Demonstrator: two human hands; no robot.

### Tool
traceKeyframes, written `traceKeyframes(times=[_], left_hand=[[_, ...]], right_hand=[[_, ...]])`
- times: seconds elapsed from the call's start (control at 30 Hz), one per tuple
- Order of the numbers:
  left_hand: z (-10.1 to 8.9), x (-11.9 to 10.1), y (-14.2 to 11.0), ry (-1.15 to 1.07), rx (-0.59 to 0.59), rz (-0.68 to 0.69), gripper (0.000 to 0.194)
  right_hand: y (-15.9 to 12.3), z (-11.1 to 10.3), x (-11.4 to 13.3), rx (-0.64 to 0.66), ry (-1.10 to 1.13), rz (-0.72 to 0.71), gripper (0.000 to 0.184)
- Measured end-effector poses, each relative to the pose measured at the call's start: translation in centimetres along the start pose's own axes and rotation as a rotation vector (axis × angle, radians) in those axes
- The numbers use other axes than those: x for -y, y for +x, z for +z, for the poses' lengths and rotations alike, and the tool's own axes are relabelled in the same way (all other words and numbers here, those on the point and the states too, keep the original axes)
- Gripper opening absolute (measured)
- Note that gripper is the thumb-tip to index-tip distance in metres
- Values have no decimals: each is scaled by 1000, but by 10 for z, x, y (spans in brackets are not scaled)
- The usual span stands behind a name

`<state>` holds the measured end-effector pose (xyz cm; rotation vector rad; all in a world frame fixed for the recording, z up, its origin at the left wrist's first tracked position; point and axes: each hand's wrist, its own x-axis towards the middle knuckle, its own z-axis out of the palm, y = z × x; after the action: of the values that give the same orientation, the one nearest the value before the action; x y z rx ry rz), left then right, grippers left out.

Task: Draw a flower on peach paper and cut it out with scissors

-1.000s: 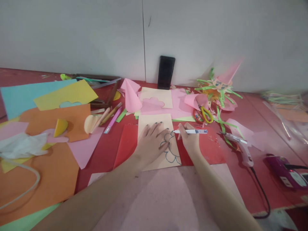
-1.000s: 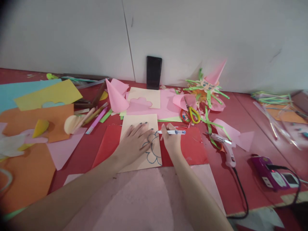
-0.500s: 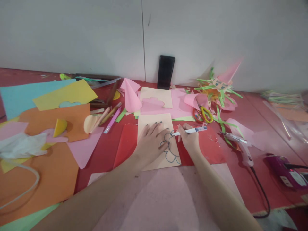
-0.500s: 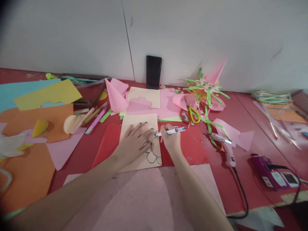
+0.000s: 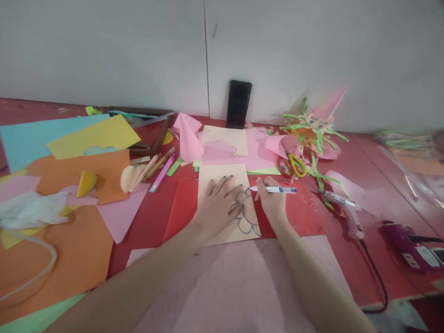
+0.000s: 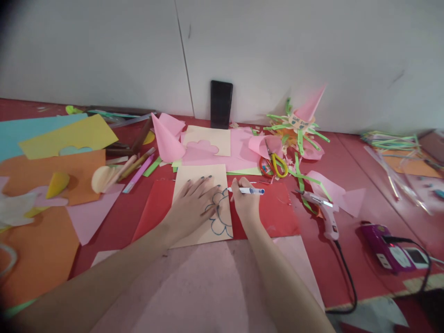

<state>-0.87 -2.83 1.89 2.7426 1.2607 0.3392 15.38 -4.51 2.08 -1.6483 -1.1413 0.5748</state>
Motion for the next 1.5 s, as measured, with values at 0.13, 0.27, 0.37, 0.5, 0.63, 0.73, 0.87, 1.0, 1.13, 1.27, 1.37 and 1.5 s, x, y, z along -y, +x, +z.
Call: traceKeyframes(times=[0.13, 0.27, 0.37, 0.5, 0.63, 0.73, 0.87, 1.0, 1.13, 1.27, 1.37, 1.5], left_hand=[[0, 0, 0, -4, 3, -3, 45], [0, 0, 0, 7, 2, -3, 46], [0, 0, 0, 18, 3, 4, 45], [0, 1, -1, 5, 1, 5, 45], [2, 4, -1, -41, -10, -8, 44], [3, 7, -2, -102, -32, -35, 39], [3, 10, -2, -182, -60, -54, 33], [2, 10, -2, -202, -58, 4, 33], [2, 10, -1, -176, -51, 18, 34], [2, 10, -1, -153, -57, 11, 34], [4, 10, 0, -134, -58, 12, 33], [6, 11, 1, -137, -72, 10, 33]], right_hand=[[0, 1, 1, -18, -8, 7, 38], [-1, 3, 4, -40, -23, 23, 37], [0, 1, 5, -81, -4, 32, 36], [3, -5, 2, -290, 133, 45, 34], [5, -7, -3, -380, 152, 12, 28], [5, -4, -8, -378, 134, -70, 24], [7, -1, -14, -238, 86, -122, 38], [9, -3, -11, -196, 5, -101, 39], [12, -7, -10, -190, 6, -30, 49], [19, -8, -18, -164, 30, -13, 58], [23, -8, -25, -151, 42, -27, 63], [24, -7, -29, -144, 80, -11, 60]])
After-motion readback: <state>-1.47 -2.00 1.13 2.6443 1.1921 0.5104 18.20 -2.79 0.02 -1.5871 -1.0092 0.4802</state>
